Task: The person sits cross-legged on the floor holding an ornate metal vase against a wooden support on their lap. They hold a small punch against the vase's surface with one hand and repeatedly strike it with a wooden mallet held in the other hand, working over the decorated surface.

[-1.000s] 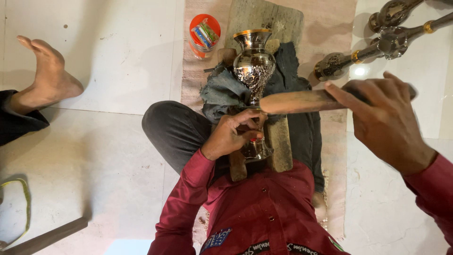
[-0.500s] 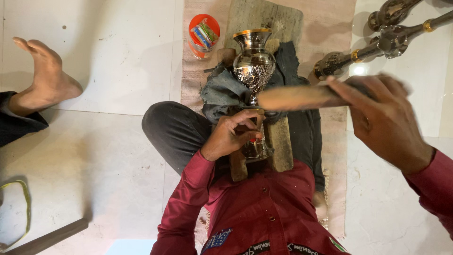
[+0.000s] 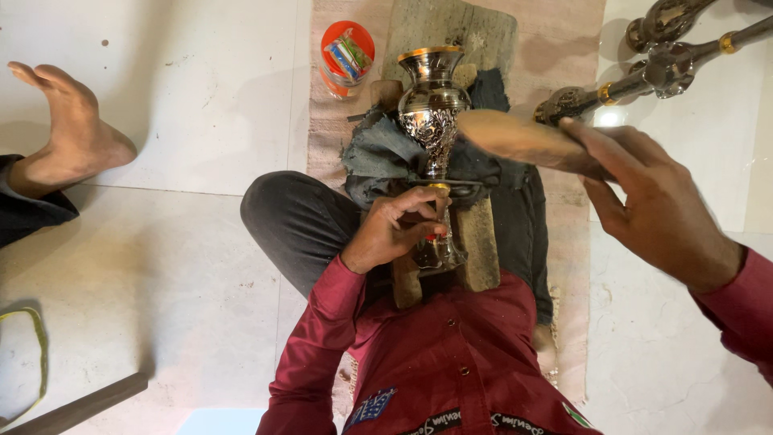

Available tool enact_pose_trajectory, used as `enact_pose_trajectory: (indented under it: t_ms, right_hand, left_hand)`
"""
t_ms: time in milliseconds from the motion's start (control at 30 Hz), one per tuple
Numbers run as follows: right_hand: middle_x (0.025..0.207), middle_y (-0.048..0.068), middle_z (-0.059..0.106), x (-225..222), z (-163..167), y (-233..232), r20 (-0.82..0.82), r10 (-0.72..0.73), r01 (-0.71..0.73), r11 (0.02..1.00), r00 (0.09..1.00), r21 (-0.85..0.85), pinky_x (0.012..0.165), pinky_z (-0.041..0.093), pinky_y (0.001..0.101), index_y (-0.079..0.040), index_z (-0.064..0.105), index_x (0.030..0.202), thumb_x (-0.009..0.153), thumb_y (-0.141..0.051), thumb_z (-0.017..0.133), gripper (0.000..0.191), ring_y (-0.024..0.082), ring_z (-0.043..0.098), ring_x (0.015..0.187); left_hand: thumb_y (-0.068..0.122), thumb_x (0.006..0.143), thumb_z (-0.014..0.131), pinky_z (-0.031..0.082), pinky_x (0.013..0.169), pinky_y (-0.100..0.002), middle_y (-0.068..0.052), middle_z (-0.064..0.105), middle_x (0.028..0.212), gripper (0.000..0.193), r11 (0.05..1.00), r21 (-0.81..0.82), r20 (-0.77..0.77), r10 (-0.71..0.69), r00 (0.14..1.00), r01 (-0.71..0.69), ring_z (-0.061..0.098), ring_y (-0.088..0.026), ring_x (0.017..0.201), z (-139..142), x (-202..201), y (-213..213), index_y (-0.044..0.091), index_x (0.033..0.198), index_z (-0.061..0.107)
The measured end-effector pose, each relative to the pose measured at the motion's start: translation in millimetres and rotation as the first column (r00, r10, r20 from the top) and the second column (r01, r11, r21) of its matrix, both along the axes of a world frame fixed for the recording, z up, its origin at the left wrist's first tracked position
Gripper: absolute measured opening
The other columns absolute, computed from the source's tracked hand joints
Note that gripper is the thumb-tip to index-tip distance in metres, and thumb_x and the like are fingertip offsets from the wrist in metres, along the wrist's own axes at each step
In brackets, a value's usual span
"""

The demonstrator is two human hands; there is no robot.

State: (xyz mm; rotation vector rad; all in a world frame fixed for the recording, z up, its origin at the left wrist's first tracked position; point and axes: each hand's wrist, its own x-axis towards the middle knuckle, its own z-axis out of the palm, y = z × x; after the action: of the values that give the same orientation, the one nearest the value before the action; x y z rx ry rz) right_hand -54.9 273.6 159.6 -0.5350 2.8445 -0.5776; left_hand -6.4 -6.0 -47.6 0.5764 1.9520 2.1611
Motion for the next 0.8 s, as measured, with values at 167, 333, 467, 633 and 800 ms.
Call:
enact_pose_trajectory:
  t_ms: [167,333,467,633,800]
  right_hand:
    - [0.119,0.011,0.064,-4,5,-7,-0.177,0.168,-0.122,0.962,0.970,0.243,0.090,0.056,0.0483,-0.021,0.054,0.150,0.090,0.000,0.066,0.065,0.028,0.066,0.098]
    - [0.118,0.009,0.065,-2,4,-4,-0.289,0.295,-0.178,0.912,0.911,0.368,0.101,0.054,0.0501,-0.024,0.055,0.147,0.088,0.002,0.066,0.066,0.027,0.064,0.104]
    - [0.121,0.008,0.065,-4,0,1,-0.302,0.344,-0.194,0.881,0.889,0.431,0.104,0.051,0.0495,-0.026,0.054,0.149,0.089,-0.002,0.067,0.065,0.026,0.062,0.108]
    - [0.129,0.014,0.064,-9,-9,4,-0.249,0.319,-0.248,0.928,0.915,0.278,0.104,0.049,0.0502,-0.021,0.052,0.153,0.095,0.000,0.062,0.062,0.031,0.060,0.112]
    - [0.129,0.019,0.065,-9,-13,5,-0.261,0.329,-0.267,0.932,0.908,0.246,0.098,0.050,0.0495,-0.012,0.056,0.152,0.094,0.001,0.062,0.060,0.034,0.060,0.108]
  left_hand:
    - [-0.005,0.089,0.079,0.062,0.081,-0.026,-0.006,0.079,0.099,0.053,0.999,-0.017,-0.037,0.046,0.998,-0.047,0.075,-0.011,0.091,-2,0,0,0.007,0.137,0.059]
    - [-0.006,0.093,0.075,0.063,0.084,-0.026,-0.005,0.079,0.100,0.051,0.999,0.031,-0.024,0.015,1.000,-0.014,0.076,-0.011,0.093,-9,2,0,0.007,0.138,0.056]
    - [-0.005,0.092,0.078,0.062,0.086,-0.026,-0.005,0.079,0.104,0.053,0.999,0.024,-0.107,0.027,0.994,-0.025,0.076,-0.012,0.096,-14,1,0,0.008,0.138,0.055]
    - [-0.007,0.091,0.078,0.061,0.089,-0.028,-0.007,0.078,0.106,0.053,0.998,0.043,-0.074,0.042,0.996,-0.038,0.076,-0.014,0.098,-15,3,0,0.008,0.137,0.058]
    - [-0.007,0.092,0.078,0.061,0.090,-0.027,-0.007,0.077,0.106,0.053,0.996,0.082,-0.039,0.044,0.998,-0.041,0.075,-0.013,0.099,-15,7,1,0.007,0.138,0.057]
